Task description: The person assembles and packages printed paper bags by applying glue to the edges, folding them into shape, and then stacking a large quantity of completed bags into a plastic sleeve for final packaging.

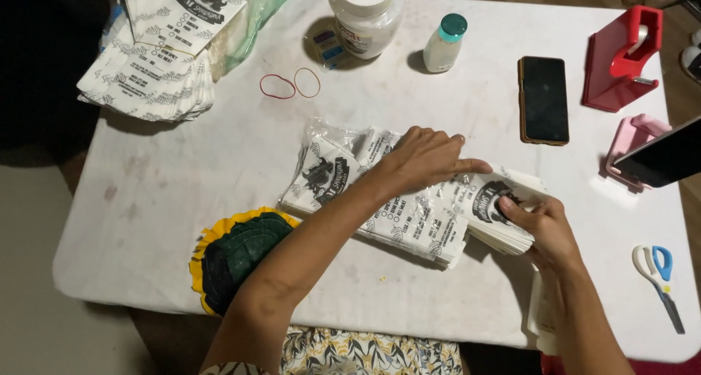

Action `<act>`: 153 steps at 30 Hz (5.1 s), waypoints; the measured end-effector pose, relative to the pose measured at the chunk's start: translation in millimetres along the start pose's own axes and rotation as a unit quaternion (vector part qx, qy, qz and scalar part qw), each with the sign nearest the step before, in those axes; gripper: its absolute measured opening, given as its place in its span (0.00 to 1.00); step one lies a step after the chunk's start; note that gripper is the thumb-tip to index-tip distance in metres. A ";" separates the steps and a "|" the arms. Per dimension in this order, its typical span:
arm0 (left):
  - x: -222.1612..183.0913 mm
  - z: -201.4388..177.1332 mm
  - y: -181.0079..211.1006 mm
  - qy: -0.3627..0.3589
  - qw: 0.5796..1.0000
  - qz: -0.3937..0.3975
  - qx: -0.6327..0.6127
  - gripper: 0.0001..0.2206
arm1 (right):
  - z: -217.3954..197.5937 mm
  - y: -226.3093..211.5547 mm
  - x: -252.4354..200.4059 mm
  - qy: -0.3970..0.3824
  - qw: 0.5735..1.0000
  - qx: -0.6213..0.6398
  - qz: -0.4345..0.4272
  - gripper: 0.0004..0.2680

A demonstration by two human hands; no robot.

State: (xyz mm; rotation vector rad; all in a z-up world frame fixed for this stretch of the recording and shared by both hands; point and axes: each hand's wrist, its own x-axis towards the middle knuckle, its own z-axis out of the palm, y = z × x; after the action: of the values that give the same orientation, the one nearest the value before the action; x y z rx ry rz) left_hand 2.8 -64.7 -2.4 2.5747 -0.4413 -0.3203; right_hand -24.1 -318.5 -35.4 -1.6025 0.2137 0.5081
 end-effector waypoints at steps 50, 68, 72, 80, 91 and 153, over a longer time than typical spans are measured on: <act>-59.0 -55.6 -156.0 -0.193 0.934 -0.074 -0.293 0.13 | 51.9 -49.3 -22.1 -0.060 0.997 -0.033 -0.024 0.12; -62.2 -39.2 -160.2 -0.194 0.939 0.041 -0.281 0.18 | 22.7 13.7 15.7 -0.027 0.999 -0.025 0.029 0.17; -63.7 -36.0 -160.8 -0.204 0.937 0.022 -0.284 0.18 | 40.1 3.3 2.0 -0.013 0.998 -0.043 0.042 0.17; -71.0 -55.4 -121.3 -0.197 0.962 -0.049 -0.182 0.32 | 30.1 -6.2 -13.8 0.002 0.985 -0.160 0.059 0.19; -74.6 -48.0 -91.2 -0.220 0.968 -0.095 -0.071 0.33 | 69.7 -35.0 -31.4 -0.024 0.978 -0.205 -0.028 0.17; -136.9 14.5 -49.1 0.142 0.954 0.042 0.260 0.25 | 130.1 33.2 -83.2 0.061 0.742 -0.583 -0.324 0.27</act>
State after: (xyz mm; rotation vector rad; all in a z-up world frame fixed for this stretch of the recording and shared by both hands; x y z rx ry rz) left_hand -115.3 19.4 -20.7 3.0311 -0.5862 0.2313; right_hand -136.9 -208.0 -31.1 -2.7547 -0.7220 -0.1029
